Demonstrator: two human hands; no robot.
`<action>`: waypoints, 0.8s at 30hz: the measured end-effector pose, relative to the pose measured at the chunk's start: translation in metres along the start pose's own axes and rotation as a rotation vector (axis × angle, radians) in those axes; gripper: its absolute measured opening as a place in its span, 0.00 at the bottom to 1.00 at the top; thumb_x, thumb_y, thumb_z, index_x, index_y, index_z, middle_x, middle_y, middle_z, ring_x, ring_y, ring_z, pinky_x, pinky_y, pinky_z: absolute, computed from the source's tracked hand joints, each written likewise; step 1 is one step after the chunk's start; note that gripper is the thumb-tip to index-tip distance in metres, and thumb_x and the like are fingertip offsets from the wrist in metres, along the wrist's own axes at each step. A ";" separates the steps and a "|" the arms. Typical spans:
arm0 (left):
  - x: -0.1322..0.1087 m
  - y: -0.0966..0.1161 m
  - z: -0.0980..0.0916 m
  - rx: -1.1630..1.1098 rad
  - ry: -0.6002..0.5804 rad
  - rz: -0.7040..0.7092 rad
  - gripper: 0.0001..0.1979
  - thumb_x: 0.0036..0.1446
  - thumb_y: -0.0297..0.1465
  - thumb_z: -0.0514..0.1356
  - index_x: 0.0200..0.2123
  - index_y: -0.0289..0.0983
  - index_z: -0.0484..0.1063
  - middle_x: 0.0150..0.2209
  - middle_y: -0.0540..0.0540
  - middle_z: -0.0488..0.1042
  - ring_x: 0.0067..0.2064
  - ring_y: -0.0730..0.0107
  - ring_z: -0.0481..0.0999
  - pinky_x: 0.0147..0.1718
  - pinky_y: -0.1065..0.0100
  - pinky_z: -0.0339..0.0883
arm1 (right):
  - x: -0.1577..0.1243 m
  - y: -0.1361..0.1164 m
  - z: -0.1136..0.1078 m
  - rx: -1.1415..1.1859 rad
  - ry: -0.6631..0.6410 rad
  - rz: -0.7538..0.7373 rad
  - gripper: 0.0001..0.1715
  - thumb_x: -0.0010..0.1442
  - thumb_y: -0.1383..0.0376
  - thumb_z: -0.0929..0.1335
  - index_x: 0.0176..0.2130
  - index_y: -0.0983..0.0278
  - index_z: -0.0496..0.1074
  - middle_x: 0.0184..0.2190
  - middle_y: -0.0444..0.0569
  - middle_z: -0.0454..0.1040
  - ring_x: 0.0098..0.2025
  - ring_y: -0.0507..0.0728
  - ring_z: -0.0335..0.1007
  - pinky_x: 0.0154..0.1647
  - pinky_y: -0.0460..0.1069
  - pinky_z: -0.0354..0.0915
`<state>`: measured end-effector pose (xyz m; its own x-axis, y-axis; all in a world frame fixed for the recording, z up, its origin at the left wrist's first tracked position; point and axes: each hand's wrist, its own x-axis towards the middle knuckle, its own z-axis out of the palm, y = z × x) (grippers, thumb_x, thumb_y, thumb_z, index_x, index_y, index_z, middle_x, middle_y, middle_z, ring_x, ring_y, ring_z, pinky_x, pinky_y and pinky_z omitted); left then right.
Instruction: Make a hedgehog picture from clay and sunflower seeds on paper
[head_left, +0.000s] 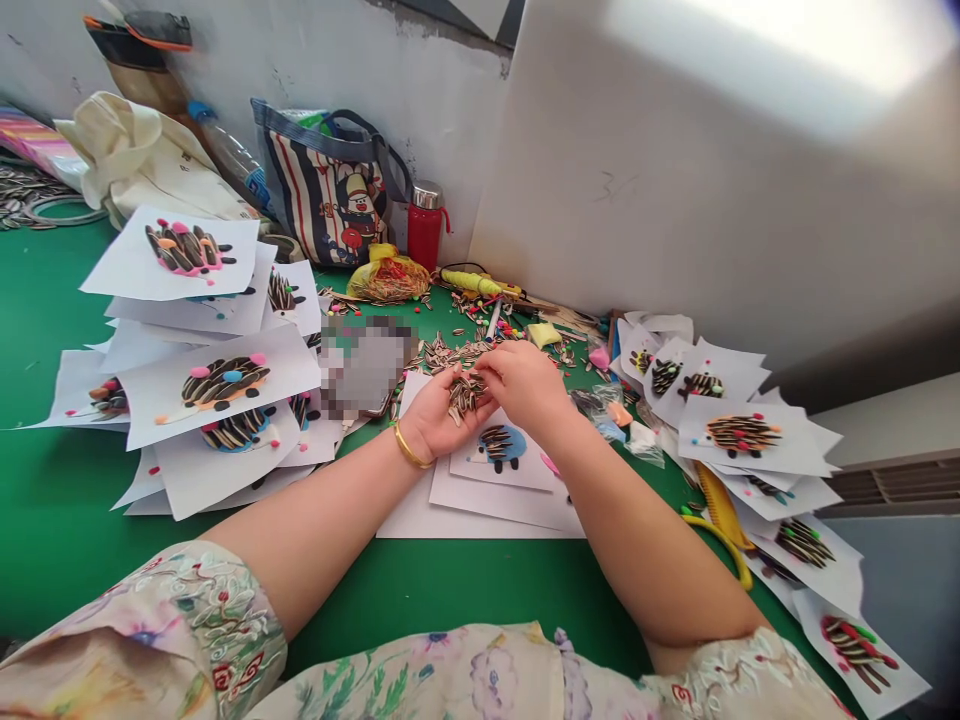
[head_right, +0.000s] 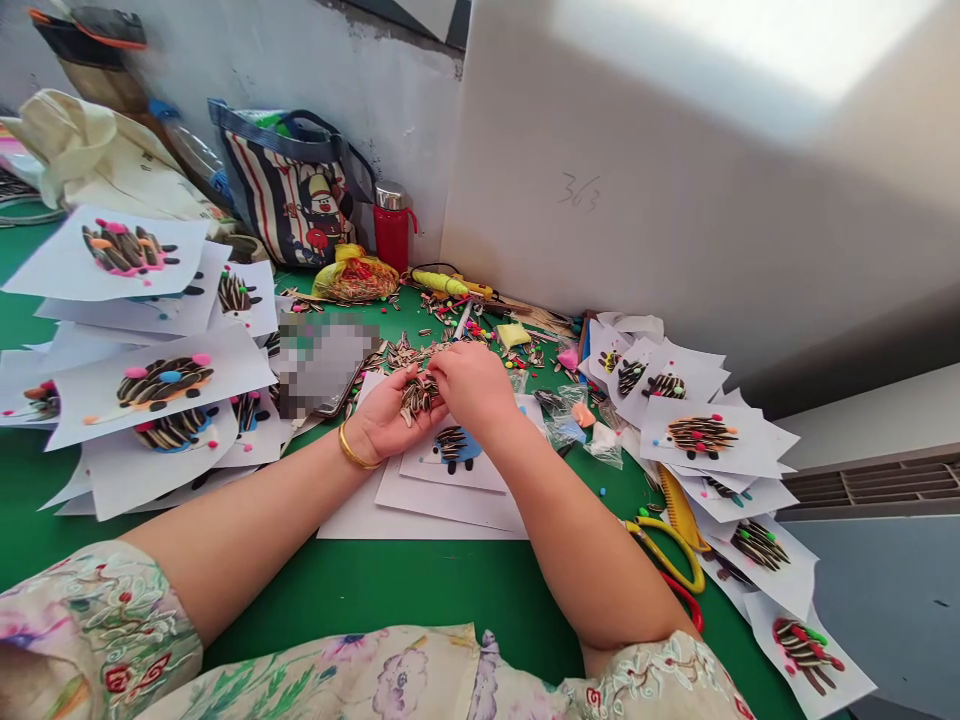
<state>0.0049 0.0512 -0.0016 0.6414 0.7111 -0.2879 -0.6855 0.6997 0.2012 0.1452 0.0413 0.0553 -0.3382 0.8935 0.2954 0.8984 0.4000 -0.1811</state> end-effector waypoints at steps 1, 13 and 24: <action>0.000 0.000 0.000 0.002 0.001 0.001 0.16 0.67 0.33 0.48 0.35 0.34 0.73 0.31 0.42 0.79 0.36 0.65 0.80 0.45 0.62 0.74 | -0.001 -0.001 -0.001 0.000 -0.004 0.009 0.12 0.63 0.67 0.65 0.38 0.60 0.79 0.36 0.50 0.76 0.43 0.60 0.67 0.42 0.53 0.61; 0.004 0.000 -0.004 0.002 -0.046 -0.029 0.16 0.66 0.32 0.48 0.47 0.34 0.74 0.34 0.43 0.79 0.33 0.68 0.79 0.35 0.68 0.73 | -0.020 -0.002 0.007 0.076 -0.080 0.083 0.07 0.60 0.67 0.67 0.32 0.60 0.76 0.34 0.48 0.75 0.39 0.58 0.68 0.42 0.52 0.61; -0.004 0.001 0.000 0.022 -0.010 -0.009 0.18 0.68 0.34 0.47 0.52 0.33 0.70 0.49 0.37 0.77 0.54 0.58 0.76 0.51 0.58 0.71 | -0.064 0.015 -0.008 0.372 -0.003 0.319 0.06 0.59 0.65 0.65 0.34 0.60 0.73 0.30 0.43 0.75 0.30 0.53 0.67 0.31 0.47 0.61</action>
<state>0.0017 0.0490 0.0002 0.6506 0.7056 -0.2807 -0.6724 0.7071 0.2189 0.1827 -0.0112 0.0411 -0.0635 0.9837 0.1684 0.7965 0.1516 -0.5854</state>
